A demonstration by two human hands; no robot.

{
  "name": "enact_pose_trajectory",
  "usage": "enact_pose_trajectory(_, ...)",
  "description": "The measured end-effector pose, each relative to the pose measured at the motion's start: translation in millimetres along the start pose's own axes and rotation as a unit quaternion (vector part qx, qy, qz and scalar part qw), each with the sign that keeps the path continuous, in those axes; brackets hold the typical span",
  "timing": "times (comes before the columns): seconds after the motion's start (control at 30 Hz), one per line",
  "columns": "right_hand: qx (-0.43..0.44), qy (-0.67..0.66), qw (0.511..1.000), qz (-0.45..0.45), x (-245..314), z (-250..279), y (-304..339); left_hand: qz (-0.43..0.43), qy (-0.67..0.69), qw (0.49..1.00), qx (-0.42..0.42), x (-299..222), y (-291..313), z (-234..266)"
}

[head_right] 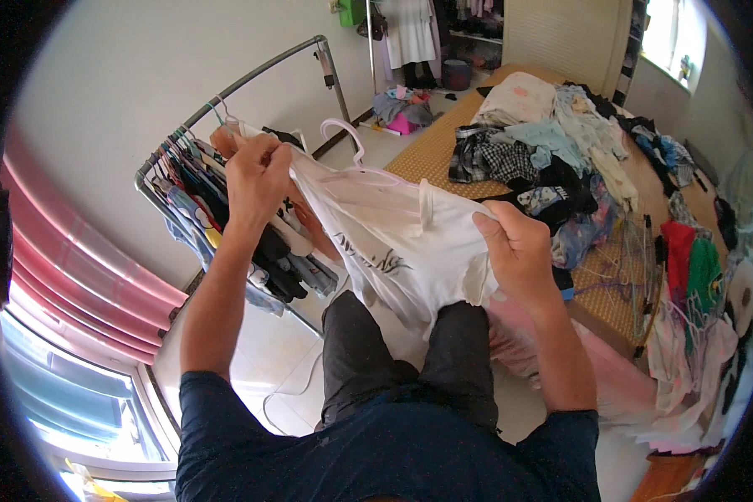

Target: The person puts garments onto hangers by hand and hangs them on a clothes rack.

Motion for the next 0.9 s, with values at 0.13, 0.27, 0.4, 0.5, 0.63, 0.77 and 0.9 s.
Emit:
enact_pose_trajectory(0.13,-0.031,-0.056,0.998,0.005,-3,2,4,-0.017,-0.041,0.996,0.073,-1,-2,-2)
enact_pose_trajectory(0.27,-0.054,-0.078,0.995,-0.007,-8,5,6,0.064,0.142,0.983,0.098,16,9,-2)
enact_pose_trajectory(0.4,-0.057,-0.092,0.994,-0.011,-7,5,5,0.002,0.092,0.991,0.097,9,11,3)
enact_pose_trajectory(0.5,-0.048,-0.111,0.993,-0.012,-4,1,2,0.017,0.081,0.987,0.138,12,7,1)
enact_pose_trajectory(0.63,-0.035,-0.128,0.991,-0.006,2,-5,-2,-0.010,0.141,0.967,0.212,-2,6,-7)
enact_pose_trajectory(0.77,-0.050,-0.173,0.981,-0.069,-13,-8,-5,0.015,0.222,0.951,0.216,-6,4,-4)
enact_pose_trajectory(0.9,-0.052,-0.137,0.988,-0.047,-14,-4,-13,0.042,0.201,0.951,0.230,-3,14,-9)
Point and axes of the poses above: each hand's wrist, its own y-axis away from the middle knuckle, its own z-axis out of the back of the hand, x = y × z, the point moved 10 cm from there along -y, towards the middle knuckle, and after that the axes turned 3 degrees about y, right-handed, at the moved point
